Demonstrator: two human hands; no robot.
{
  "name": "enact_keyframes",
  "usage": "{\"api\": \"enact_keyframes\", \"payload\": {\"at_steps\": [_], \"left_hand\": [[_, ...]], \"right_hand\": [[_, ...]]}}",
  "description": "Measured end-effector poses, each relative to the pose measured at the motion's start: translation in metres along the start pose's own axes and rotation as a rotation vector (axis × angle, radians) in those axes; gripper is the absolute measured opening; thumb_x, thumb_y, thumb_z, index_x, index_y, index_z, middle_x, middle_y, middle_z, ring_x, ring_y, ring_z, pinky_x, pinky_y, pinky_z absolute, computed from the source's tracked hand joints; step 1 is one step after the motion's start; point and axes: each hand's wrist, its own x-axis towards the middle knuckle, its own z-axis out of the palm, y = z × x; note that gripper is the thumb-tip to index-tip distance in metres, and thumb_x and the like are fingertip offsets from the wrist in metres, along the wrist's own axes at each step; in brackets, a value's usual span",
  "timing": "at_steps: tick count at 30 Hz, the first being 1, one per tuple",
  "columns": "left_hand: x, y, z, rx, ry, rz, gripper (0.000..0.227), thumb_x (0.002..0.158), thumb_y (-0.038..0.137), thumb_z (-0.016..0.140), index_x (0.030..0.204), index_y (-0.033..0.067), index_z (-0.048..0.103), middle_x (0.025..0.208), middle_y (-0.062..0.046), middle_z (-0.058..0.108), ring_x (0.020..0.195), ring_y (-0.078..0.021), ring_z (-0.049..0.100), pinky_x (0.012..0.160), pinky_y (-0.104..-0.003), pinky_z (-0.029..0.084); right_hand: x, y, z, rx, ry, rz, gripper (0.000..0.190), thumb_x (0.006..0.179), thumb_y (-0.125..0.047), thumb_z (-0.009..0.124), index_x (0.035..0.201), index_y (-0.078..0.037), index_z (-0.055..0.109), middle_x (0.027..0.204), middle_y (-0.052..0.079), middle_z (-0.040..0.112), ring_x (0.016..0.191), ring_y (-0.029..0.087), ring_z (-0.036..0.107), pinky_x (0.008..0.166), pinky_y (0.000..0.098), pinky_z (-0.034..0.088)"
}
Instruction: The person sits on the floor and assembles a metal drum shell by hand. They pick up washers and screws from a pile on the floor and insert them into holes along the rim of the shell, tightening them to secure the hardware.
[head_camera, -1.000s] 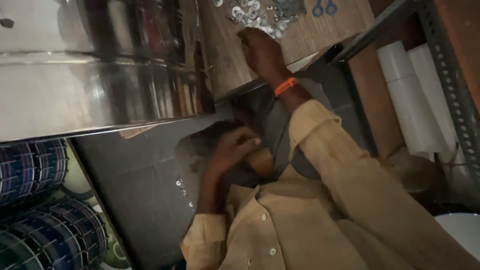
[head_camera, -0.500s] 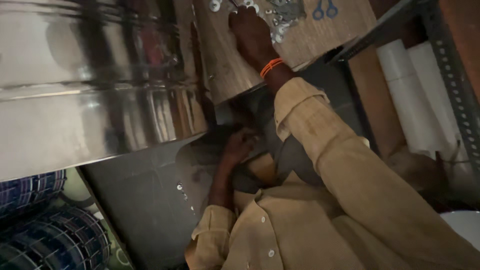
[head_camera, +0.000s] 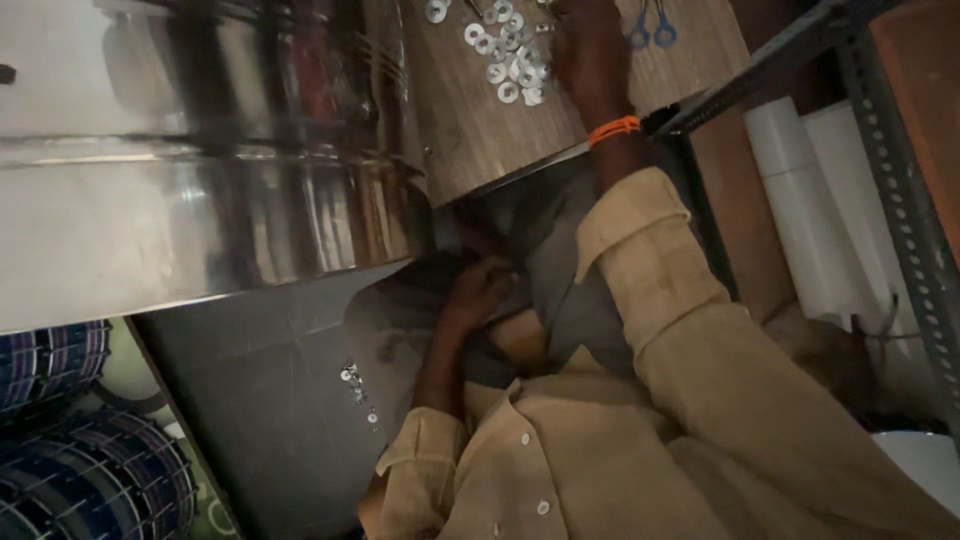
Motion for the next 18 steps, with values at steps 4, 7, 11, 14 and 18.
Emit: {"api": "enact_keyframes", "payload": {"at_steps": [4,7,11,14,18], "left_hand": [[0.008,-0.011,0.002,0.018,0.024,0.17,0.025,0.097,0.024,0.067,0.114,0.0059,0.069,0.106,-0.011,0.073,0.099,-0.0193,0.067,0.088,-0.036,0.053],[0.007,-0.011,0.0,-0.027,0.006,0.124,0.023,0.097,0.023,0.066,0.113,0.0064,0.069,0.104,-0.01,0.074,0.098,-0.0186,0.068,0.089,-0.035,0.054],[0.001,-0.006,0.002,-0.124,0.023,0.227,0.024,0.098,0.02,0.067,0.116,0.0048,0.066,0.106,-0.012,0.071,0.101,-0.0192,0.066,0.091,-0.036,0.053],[0.004,-0.006,0.003,-0.074,0.032,0.24,0.023,0.097,0.02,0.068,0.114,0.0045,0.067,0.104,-0.012,0.071,0.1,-0.0193,0.066,0.091,-0.036,0.053],[0.007,-0.006,0.004,-0.018,0.031,0.157,0.024,0.095,0.022,0.069,0.111,0.0052,0.068,0.101,-0.011,0.073,0.096,-0.0183,0.068,0.087,-0.036,0.054]], "right_hand": [[0.007,-0.011,0.008,-0.145,-0.074,-0.038,0.017,0.083,-0.011,0.076,0.1,-0.012,0.076,0.111,0.018,0.065,0.103,0.041,0.061,0.082,0.051,0.052],[0.01,-0.009,0.015,-0.24,-0.179,0.003,0.011,0.087,-0.01,0.074,0.098,-0.012,0.074,0.109,0.016,0.065,0.106,0.04,0.061,0.086,0.0521,0.051],[0.004,-0.005,0.018,-0.276,-0.152,-0.036,0.011,0.085,-0.012,0.074,0.094,-0.009,0.069,0.107,0.016,0.064,0.101,0.041,0.061,0.085,0.052,0.051],[-0.001,-0.008,0.008,-0.144,-0.136,-0.059,0.017,0.083,-0.015,0.076,0.094,-0.007,0.065,0.102,0.015,0.063,0.099,0.041,0.061,0.083,0.054,0.049],[0.003,-0.014,0.006,-0.128,-0.277,0.075,0.015,0.084,-0.014,0.073,0.093,-0.009,0.062,0.102,0.016,0.062,0.102,0.041,0.06,0.084,0.0541,0.049]]}}
